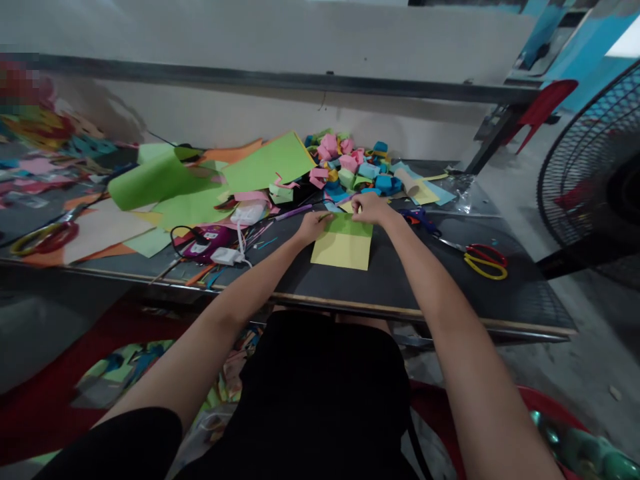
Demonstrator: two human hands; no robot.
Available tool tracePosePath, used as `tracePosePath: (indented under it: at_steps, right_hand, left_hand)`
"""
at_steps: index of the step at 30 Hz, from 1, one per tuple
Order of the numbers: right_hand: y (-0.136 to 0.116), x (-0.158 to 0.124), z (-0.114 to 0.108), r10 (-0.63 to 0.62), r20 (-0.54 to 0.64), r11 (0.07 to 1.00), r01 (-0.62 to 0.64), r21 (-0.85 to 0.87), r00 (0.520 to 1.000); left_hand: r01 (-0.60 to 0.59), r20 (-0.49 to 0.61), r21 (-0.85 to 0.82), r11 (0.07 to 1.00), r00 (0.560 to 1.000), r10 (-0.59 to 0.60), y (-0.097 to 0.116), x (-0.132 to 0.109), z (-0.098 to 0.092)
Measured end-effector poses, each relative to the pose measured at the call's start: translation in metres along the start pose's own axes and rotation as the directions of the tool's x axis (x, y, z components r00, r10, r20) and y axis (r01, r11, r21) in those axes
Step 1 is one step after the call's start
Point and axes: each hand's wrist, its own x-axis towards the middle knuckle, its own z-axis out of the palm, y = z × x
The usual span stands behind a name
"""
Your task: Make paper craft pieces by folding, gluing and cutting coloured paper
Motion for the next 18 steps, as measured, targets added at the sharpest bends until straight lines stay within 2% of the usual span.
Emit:
tracePosePath:
  at_steps: [8,14,18]
  right_hand:
    - [0.016,-0.018,-0.014,0.066,0.000,0.996,-0.066,-0.054,0.998]
    - [0.045,-0.031,-0.024,0.095,-0.087,0.995,-0.098,-0.023,0.992]
    - [0.042,-0.032,-0.017,0.059,-0.199,0.998,-0.058,0.010,0.978]
  left_hand:
    - [0.069,-0.035,-0.016,0.997,0.997,-0.070,0.009,-0.003,0.000]
    - [0.148,-0.126,-0.039,0.988,0.980,-0.152,0.007,0.001,-0.002]
    - [0.162,-0.100,-0.043,0.986,0.981,-0.165,0.009,0.001,-0.001]
